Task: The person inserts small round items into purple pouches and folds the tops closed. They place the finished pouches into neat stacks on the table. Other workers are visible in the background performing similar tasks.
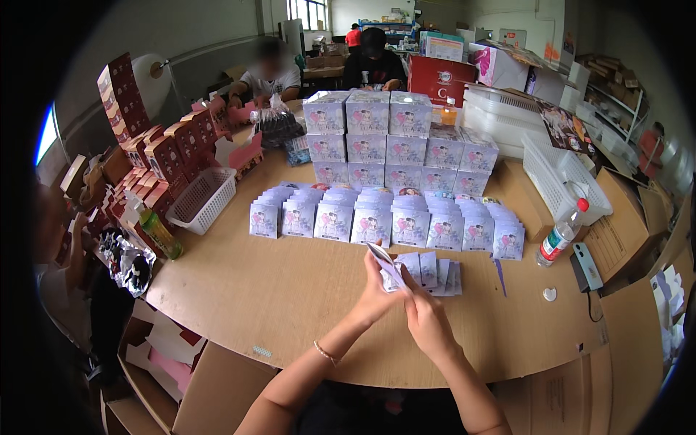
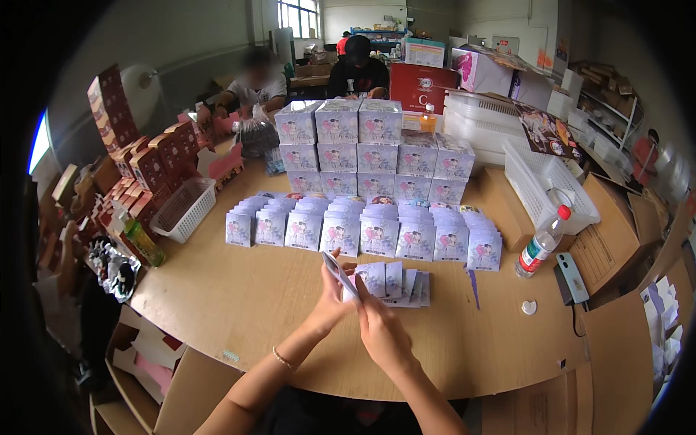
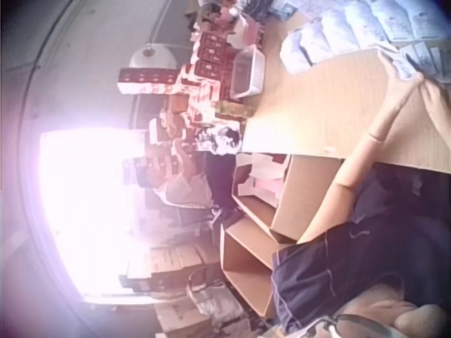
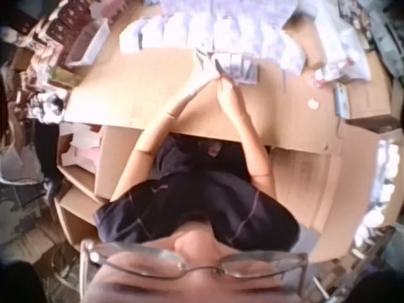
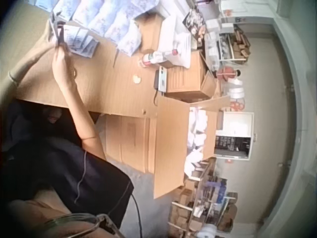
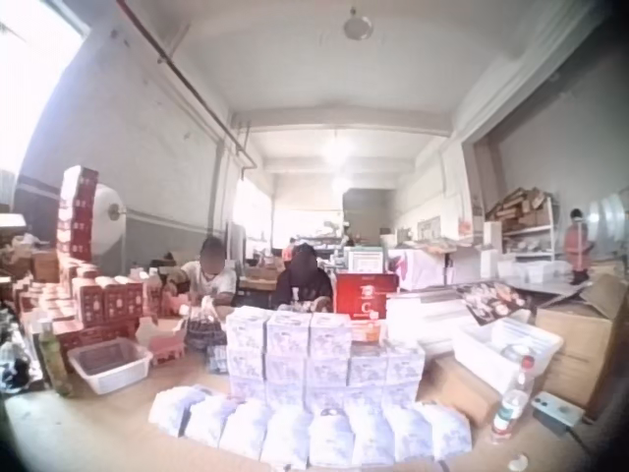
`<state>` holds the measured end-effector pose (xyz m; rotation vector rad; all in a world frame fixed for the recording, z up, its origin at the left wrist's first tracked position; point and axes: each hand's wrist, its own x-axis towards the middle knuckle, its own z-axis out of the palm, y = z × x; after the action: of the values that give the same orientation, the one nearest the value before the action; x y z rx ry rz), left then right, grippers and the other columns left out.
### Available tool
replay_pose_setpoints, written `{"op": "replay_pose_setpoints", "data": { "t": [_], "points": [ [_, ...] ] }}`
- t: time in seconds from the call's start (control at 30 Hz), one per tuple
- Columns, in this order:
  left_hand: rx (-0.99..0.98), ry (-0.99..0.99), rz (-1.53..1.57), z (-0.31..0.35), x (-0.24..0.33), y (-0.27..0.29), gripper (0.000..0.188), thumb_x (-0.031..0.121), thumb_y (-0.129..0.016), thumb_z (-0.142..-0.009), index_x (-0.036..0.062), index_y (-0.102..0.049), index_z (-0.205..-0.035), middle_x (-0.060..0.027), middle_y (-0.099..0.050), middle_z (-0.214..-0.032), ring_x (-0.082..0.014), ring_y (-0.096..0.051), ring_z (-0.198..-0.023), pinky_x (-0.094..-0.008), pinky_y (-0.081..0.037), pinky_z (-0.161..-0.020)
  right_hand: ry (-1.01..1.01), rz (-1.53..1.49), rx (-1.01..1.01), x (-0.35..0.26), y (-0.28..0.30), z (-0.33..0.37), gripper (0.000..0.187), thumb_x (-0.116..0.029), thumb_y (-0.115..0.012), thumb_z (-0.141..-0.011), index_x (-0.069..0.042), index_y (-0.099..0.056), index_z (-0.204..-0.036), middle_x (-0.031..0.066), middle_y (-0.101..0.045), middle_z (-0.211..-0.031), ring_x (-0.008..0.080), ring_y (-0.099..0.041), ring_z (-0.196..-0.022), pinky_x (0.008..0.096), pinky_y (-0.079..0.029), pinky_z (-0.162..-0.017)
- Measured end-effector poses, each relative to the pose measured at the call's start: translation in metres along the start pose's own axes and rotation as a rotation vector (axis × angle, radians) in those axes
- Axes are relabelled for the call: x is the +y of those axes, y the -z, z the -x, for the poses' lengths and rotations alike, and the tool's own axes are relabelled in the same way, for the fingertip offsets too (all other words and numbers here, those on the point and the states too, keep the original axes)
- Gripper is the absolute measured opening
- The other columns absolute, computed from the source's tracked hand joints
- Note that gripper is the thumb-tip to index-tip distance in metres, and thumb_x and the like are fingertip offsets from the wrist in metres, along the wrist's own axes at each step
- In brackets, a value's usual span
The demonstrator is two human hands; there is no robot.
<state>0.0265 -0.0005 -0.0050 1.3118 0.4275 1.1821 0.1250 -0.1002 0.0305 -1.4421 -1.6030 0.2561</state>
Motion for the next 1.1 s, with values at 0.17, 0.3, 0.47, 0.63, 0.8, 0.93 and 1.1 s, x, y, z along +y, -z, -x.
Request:
{"op": "replay_pose_setpoints", "data": {
  "t": [0.17,0.3,0.47,0.63,0.8,0.93,1.1],
  "points": [
    [-0.176,-0.156,-0.276,-0.002,0.019,0.013,0.119,0.031,-0.090,-0.053,0.0050,-0.012,-0.139,-0.0142,-0.036,-0.125,-0.0261,-0.040,-0.118,-0.0441,-0.033,-0.102,-0.015,-0.172,-0.270,0.011,0.016,0.004,0.058,0.002,-0.053,-0.082,-0.009,-0.041,-0.138,0.0186,-0.056,-0.106,0.0297,-0.059,-0.082,0.0351,-0.049,-0.072],
    [-0.158,-0.280,-0.479,0.006,0.020,0.017,0.103,0.023,-0.089,-0.052,0.0034,-0.029,-0.134,-0.0152,-0.044,-0.121,-0.0272,-0.045,-0.115,-0.0382,-0.037,-0.098,0.106,-0.080,-0.039,0.005,0.053,-0.016,0.054,0.004,-0.057,-0.076,-0.010,-0.052,-0.128,0.0115,-0.054,-0.111,0.0283,-0.051,-0.105,0.0363,-0.041,-0.095],
    [-0.161,-0.354,-0.713,0.011,0.025,0.022,0.099,0.018,-0.088,-0.051,0.0036,-0.034,-0.133,-0.0162,-0.045,-0.123,-0.0324,-0.047,-0.112,-0.0401,-0.040,-0.095,0.373,0.196,-0.162,-0.041,0.065,-0.048,0.014,-0.003,-0.069,-0.071,-0.006,-0.069,-0.085,0.0118,-0.050,-0.123,0.0346,-0.036,-0.126,0.0464,-0.037,-0.101],
    [-0.310,-0.132,-0.538,0.010,0.030,0.017,0.097,0.017,-0.085,-0.053,0.0040,-0.034,-0.134,-0.0175,-0.045,-0.124,-0.0348,-0.046,-0.113,-0.0416,-0.039,-0.097,0.480,0.414,-0.414,-0.055,0.062,-0.066,0.013,-0.003,-0.071,-0.062,-0.005,-0.070,-0.075,0.0162,-0.044,-0.133,0.0378,-0.025,-0.135,0.0491,-0.030,-0.109],
    [-0.475,-0.127,-0.567,0.012,0.031,0.019,0.098,0.022,-0.087,-0.055,0.0015,-0.034,-0.134,-0.0177,-0.049,-0.125,-0.0296,-0.050,-0.117,-0.0387,-0.041,-0.097,0.626,0.607,-0.572,-0.060,0.066,-0.076,0.012,-0.004,-0.070,-0.057,-0.003,-0.070,-0.068,0.0187,-0.047,-0.131,0.0397,-0.025,-0.135,0.0500,-0.027,-0.111],
    [-0.668,0.015,-0.495,0.018,0.047,0.019,0.099,0.023,-0.088,-0.056,0.0019,-0.033,-0.135,-0.0158,-0.049,-0.126,-0.0262,-0.047,-0.120,-0.0369,-0.041,-0.097,0.691,0.670,-0.680,-0.063,0.071,-0.075,0.012,-0.006,-0.068,-0.059,-0.003,-0.071,-0.070,0.0182,-0.049,-0.130,0.0392,-0.025,-0.135,0.0490,-0.027,-0.111],
    [-0.950,0.391,-0.361,0.020,0.039,0.024,0.098,0.022,-0.087,-0.059,0.0028,-0.031,-0.137,-0.0122,-0.048,-0.129,-0.0230,-0.042,-0.124,-0.0351,-0.037,-0.101,0.759,0.584,-0.747,-0.067,0.072,-0.068,0.013,-0.008,-0.066,-0.069,-0.005,-0.072,-0.080,0.0144,-0.052,-0.127,0.0352,-0.030,-0.133,0.0418,-0.030,-0.110]
  ]
}}
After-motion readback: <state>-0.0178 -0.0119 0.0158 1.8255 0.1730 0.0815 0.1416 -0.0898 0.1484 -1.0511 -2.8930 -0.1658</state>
